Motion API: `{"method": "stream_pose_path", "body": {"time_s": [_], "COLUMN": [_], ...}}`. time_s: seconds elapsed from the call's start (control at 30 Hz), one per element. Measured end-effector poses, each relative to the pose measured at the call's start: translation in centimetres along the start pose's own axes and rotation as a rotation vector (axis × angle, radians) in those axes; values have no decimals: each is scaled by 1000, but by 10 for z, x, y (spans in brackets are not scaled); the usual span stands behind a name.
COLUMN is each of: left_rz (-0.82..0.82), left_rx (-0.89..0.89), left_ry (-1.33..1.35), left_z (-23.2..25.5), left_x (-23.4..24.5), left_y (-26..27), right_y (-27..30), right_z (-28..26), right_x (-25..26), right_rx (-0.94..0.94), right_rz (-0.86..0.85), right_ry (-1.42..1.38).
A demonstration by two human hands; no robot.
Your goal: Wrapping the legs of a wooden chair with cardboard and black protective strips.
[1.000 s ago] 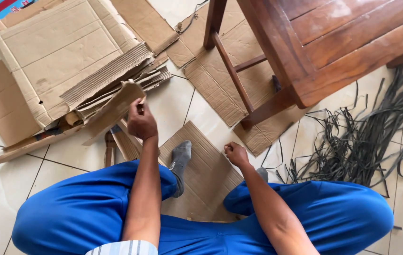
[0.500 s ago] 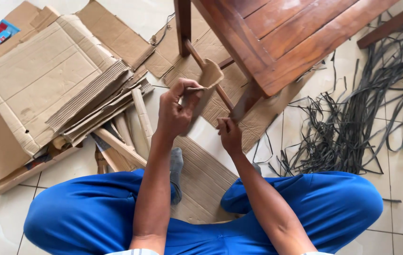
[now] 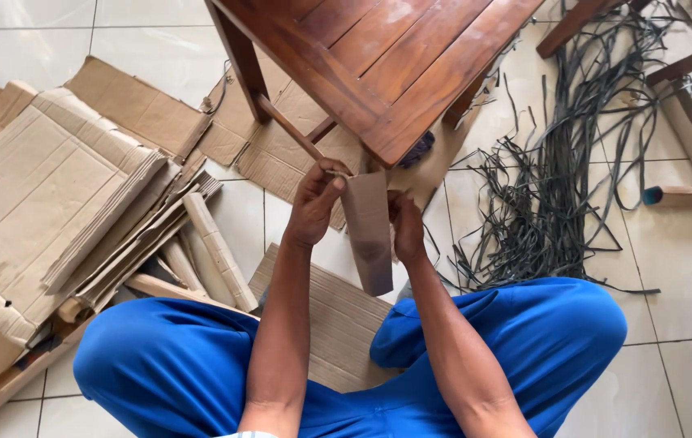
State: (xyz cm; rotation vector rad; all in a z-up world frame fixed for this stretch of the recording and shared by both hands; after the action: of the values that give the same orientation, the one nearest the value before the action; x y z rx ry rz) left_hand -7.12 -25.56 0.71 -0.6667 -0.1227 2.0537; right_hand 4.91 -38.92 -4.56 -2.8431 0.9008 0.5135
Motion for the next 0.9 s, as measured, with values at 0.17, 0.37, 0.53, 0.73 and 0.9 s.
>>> {"method": "stream_pose_path", "body": {"time_s": [0.17,0.37,0.53,0.73,0.9], "left_rz": [-7,43,82,349,343], "left_rx": [61,91,58,-77,-152], "left_ry": [76,-1,-271,-471,-612], "left_z": [-22,-25,-47,-50,-55], "left_x": [-9,-11,-21,-27,-30], "left_y": [5,7,2,-5,-6], "right_y": [-7,1,-17,-52,-60], "right_z": [66,36,46,51,29], "right_x": [32,26,47,43,28], "right_rx": [-158,10,54,84,264], "right_rz": [-76,202,406,325,331], "right_ry": [97,115,143,294,533]}}
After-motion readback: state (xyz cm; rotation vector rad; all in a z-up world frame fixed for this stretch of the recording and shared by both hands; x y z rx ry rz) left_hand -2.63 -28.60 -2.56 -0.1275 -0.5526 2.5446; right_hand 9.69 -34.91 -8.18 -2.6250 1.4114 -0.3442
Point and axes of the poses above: each hand's wrist, its own y-axis away from the middle knuckle, its own x-axis out of the back of the hand, z = x × y, the point moved 3 cm from there along -y, towards the middle knuckle, and after that the axes turned 8 degrees about -z, right-handed, at the moved point
